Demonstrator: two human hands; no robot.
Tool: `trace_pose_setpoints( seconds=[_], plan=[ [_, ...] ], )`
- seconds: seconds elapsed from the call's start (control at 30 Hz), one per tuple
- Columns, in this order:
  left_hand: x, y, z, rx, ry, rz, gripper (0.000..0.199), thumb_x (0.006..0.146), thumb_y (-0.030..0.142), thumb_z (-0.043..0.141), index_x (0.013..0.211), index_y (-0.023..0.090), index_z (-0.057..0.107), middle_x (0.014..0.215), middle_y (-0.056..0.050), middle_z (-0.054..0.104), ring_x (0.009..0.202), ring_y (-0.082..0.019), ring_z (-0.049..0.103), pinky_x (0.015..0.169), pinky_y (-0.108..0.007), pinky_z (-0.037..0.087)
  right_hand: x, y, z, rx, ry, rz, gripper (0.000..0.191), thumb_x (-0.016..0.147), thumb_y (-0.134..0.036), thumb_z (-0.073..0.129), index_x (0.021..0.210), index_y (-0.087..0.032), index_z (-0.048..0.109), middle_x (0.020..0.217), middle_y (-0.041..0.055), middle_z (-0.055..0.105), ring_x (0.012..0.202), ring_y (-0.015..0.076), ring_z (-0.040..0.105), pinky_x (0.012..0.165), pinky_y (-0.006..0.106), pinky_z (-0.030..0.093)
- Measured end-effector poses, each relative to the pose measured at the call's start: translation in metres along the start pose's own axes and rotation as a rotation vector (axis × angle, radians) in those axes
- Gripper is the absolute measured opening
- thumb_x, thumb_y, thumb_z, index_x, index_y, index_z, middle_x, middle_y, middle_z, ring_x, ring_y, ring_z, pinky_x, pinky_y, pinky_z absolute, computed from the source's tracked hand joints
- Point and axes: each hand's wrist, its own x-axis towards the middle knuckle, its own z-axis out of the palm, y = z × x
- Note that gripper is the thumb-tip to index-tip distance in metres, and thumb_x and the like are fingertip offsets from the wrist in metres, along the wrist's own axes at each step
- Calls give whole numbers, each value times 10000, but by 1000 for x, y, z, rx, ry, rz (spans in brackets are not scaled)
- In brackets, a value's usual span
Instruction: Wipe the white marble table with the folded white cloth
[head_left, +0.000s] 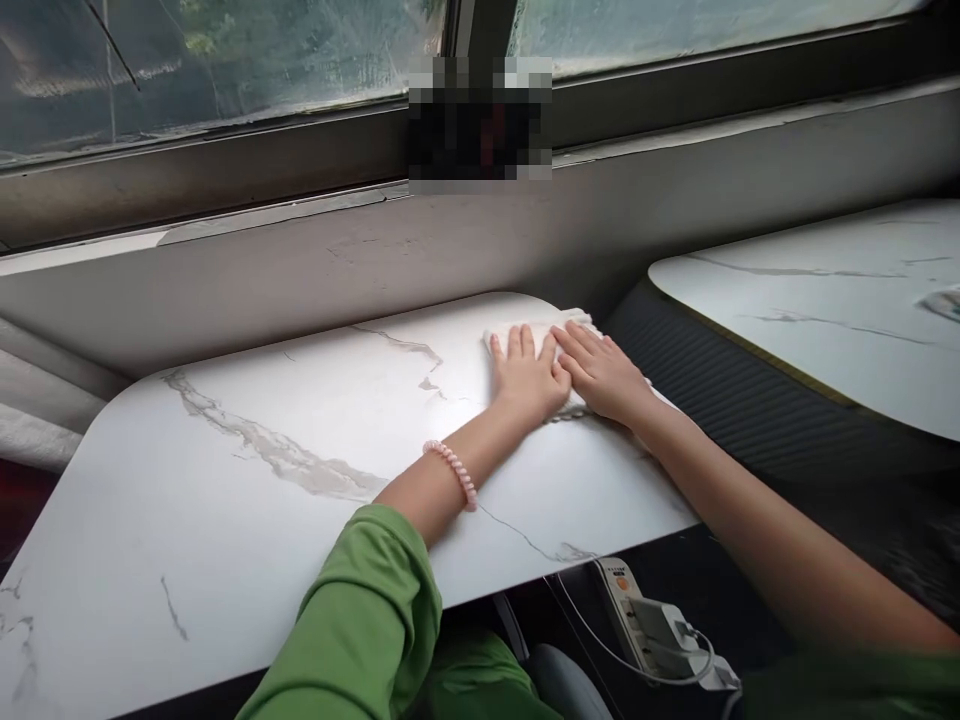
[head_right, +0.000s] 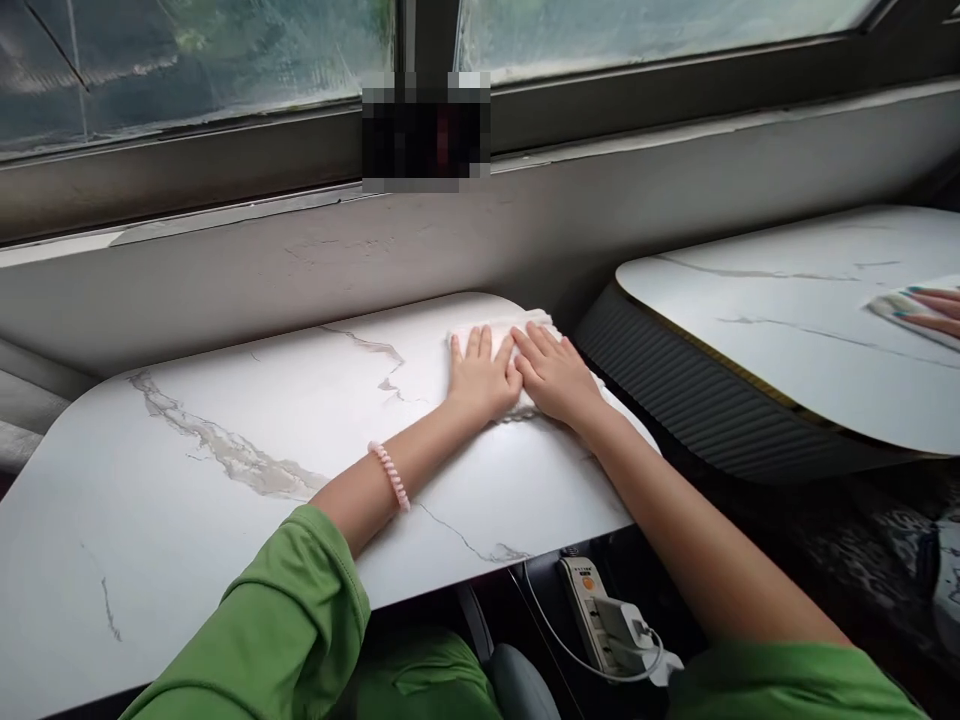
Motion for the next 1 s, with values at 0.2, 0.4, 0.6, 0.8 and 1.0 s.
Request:
trace_pose_setpoints(
  seconds=[0.2,0.4,0.6,0.8,1.0],
  plan=[
    [-72,24,-9,18,-59,185,575,949,355,248,1481,138,263,1528,-111,289,1424,-283,192,1157,-515,134,-95,-30,-22,21,44,89,589,943,-324,145,1510,-174,204,1508,131,336,1396,276,277,1109,511,261],
    [-119,33,-13,83,-52,243,598,935,354,281,1467,79,299,1490,-129,362,1402,-298,257,1169,-424,194,-144,-50,-28,13,74,50,603,937,-302,173,1528,-212,93,1530,101,297,1401,260,268,1105,521,269],
    [-114,23,-15,73,-58,267,599,942,339,281,1451,23,307,1484,-182,351,1393,-335,261,1157,-451,202,-125,-50,-26,-11,0,28,586,935,-302,156,1509,-192,199,1499,116,360,1408,257,250,1100,533,272],
    [-69,-25,-20,58,-75,214,563,954,322,286,1467,90,287,1518,-144,293,1414,-294,215,1151,-460,184,-53,-70,-15,-47,-16,103,557,939,-278,180,1435,-105,364,1490,173,356,1384,283,303,1085,529,292],
    [-15,-100,-21,24,-11,52,531,962,309,306,1472,162,291,1538,-118,260,1422,-268,193,1159,-444,143,50,-104,1,-6,6,50,549,930,-254,206,1427,-87,367,1488,180,355,1371,282,325,1079,510,293]
  ],
)
